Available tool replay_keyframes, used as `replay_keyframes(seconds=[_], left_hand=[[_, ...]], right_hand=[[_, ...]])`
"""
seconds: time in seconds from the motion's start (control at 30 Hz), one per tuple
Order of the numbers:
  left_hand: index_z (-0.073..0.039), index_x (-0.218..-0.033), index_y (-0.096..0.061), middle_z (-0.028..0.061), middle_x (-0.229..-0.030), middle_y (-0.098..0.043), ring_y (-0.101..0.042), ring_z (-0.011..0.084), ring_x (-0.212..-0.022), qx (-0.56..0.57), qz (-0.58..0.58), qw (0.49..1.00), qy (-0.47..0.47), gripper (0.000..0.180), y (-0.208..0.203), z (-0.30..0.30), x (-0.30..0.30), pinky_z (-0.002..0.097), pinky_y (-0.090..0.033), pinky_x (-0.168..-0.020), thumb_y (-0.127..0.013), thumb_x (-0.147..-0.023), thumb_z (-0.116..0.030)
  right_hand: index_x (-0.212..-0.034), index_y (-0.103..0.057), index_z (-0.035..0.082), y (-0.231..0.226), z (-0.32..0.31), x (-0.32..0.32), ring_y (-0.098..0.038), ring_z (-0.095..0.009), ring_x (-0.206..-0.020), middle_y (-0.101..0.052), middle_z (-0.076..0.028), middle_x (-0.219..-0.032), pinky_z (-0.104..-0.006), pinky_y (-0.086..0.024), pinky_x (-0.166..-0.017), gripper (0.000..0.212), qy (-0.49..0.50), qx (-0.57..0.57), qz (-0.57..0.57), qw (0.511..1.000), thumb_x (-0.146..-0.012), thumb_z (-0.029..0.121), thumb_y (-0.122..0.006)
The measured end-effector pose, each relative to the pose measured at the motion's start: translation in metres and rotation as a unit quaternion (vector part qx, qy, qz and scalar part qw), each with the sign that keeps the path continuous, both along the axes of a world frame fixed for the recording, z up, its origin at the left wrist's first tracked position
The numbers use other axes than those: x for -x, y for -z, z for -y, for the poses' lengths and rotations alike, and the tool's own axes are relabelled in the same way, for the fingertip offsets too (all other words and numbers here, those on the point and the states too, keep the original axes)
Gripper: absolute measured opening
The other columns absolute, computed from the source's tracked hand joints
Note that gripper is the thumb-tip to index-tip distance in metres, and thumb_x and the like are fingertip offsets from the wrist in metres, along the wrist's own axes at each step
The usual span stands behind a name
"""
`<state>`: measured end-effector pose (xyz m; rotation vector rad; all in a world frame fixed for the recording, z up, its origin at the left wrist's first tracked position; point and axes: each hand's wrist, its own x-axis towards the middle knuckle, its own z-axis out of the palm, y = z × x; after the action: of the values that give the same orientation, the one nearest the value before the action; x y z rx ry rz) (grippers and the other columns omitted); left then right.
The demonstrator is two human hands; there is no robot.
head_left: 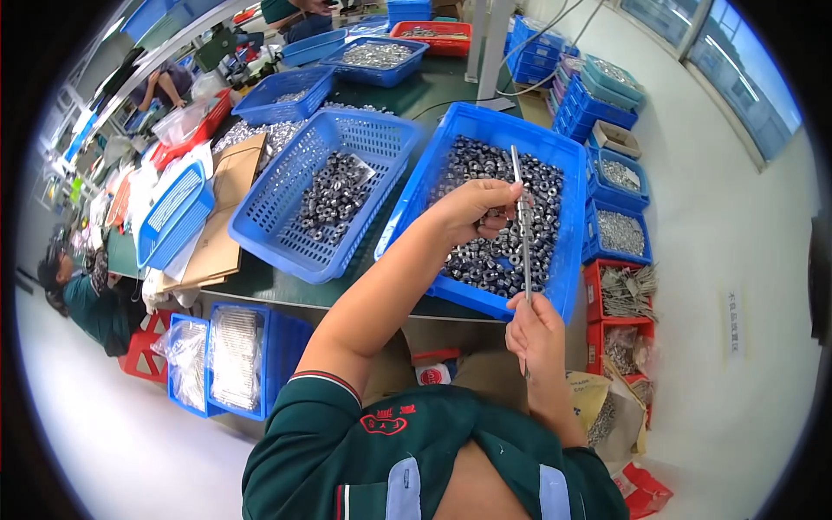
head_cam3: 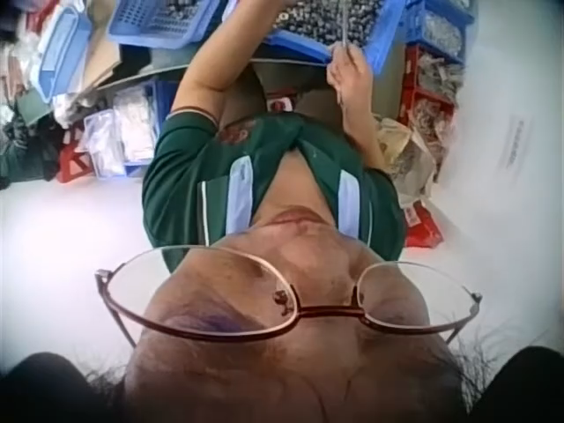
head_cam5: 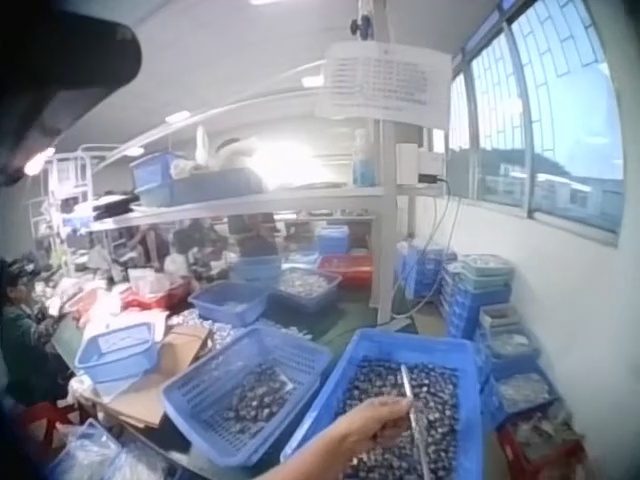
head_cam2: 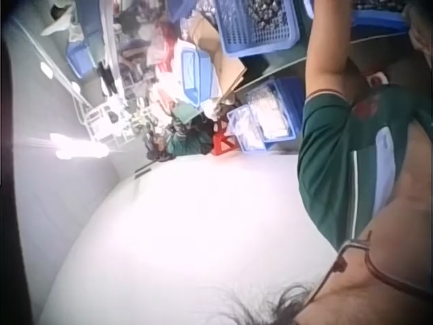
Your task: Stringing small metal rings onto a rod from a storage bin at an industrial workbench.
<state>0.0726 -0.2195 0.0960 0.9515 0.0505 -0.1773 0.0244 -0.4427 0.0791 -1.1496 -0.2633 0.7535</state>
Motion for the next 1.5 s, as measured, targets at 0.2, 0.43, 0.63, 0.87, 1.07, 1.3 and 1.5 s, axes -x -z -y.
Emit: replay_keyframes(seconds=[0.2, 0.43, 0.63, 0.87, 1.07, 1.3, 1.5], left_hand=[[-0.003, -0.09, -0.054, 0.0047, -0.074, -0.051, -0.043, 0.012, -0.06, 0.119, -0.106, 0.975, -0.152, 0.021, 0.008, -0.013, -0.009, 0.0217, -0.036, -0.049, -0.056, -0.089, -0.024], [0.002, -0.099, -0.047, 0.0168, -0.093, -0.055, -0.058, 0.0227, -0.077, 0.17, -0.087, 0.95, -0.248, 0.013, 0.016, -0.023, -0.015, 0.0335, -0.056, -0.069, -0.05, -0.088, -0.005], [-0.004, -0.103, -0.045, 0.0148, -0.096, -0.057, -0.044, 0.0126, -0.061, 0.132, -0.066, 0.97, -0.196, 0.02, 0.005, -0.019, -0.009, 0.0211, -0.032, -0.046, -0.047, -0.094, -0.022], [-0.005, -0.095, -0.046, 0.0082, -0.086, -0.054, -0.035, 0.008, -0.053, 0.108, -0.016, 0.982, -0.154, 0.024, 0.01, -0.021, -0.008, 0.0205, -0.027, -0.042, -0.05, -0.093, -0.029], [0.0, -0.105, -0.056, 0.0003, -0.076, -0.048, -0.033, 0.0064, -0.054, 0.057, 0.026, 0.993, -0.101, 0.035, 0.001, -0.015, -0.003, 0.0194, -0.026, -0.045, -0.046, -0.095, -0.032], [0.001, -0.099, -0.059, -0.002, -0.068, -0.045, -0.035, 0.0062, -0.055, 0.047, 0.044, 0.996, -0.066, 0.032, -0.001, -0.013, -0.001, 0.0197, -0.026, -0.046, -0.052, -0.092, -0.03], [0.001, -0.089, -0.059, -0.0038, -0.058, -0.04, -0.032, 0.0056, -0.051, 0.038, 0.065, 0.997, -0.01, 0.032, 0.001, -0.023, 0.001, 0.0196, -0.022, -0.043, -0.055, -0.089, -0.032]], right_hand=[[-0.09, -0.051, 0.0, -0.001, 0.008, -0.001, -0.025, -0.002, -0.038, -0.032, 0.005, -0.05, -0.0182, -0.023, -0.036, 0.018, 0.006, -0.008, -0.014, 1.0, -0.095, 0.017, -0.046], [-0.092, -0.051, 0.0, 0.001, 0.03, 0.011, -0.027, -0.002, -0.04, -0.033, 0.004, -0.051, -0.0181, -0.024, -0.038, 0.017, -0.028, 0.01, -0.036, 0.999, -0.094, 0.016, -0.047], [-0.095, -0.049, 0.0, 0.009, 0.046, 0.013, -0.027, -0.003, -0.04, -0.034, 0.005, -0.053, -0.018, -0.023, -0.038, 0.015, -0.083, 0.002, -0.059, 0.995, -0.094, 0.015, -0.047], [-0.095, -0.049, 0.0, 0.013, 0.051, 0.011, -0.028, -0.003, -0.04, -0.034, 0.005, -0.053, -0.018, -0.024, -0.038, 0.014, -0.097, -0.03, -0.063, 0.993, -0.094, 0.014, -0.047], [-0.095, -0.05, 0.0, 0.013, 0.052, 0.009, -0.028, -0.003, -0.04, -0.035, 0.005, -0.054, -0.0179, -0.025, -0.039, 0.014, -0.095, -0.037, -0.064, 0.993, -0.094, 0.014, -0.047], [-0.094, -0.05, 0.001, 0.012, 0.052, 0.008, -0.029, -0.002, -0.041, -0.035, 0.005, -0.055, -0.0175, -0.025, -0.038, 0.014, -0.103, -0.036, -0.054, 0.993, -0.094, 0.014, -0.046], [-0.095, -0.05, 0.001, -0.002, 0.056, 0.006, -0.031, -0.001, -0.042, -0.036, 0.006, -0.056, -0.0168, -0.024, -0.038, 0.014, -0.125, 0.031, -0.028, 0.991, -0.094, 0.014, -0.047]])
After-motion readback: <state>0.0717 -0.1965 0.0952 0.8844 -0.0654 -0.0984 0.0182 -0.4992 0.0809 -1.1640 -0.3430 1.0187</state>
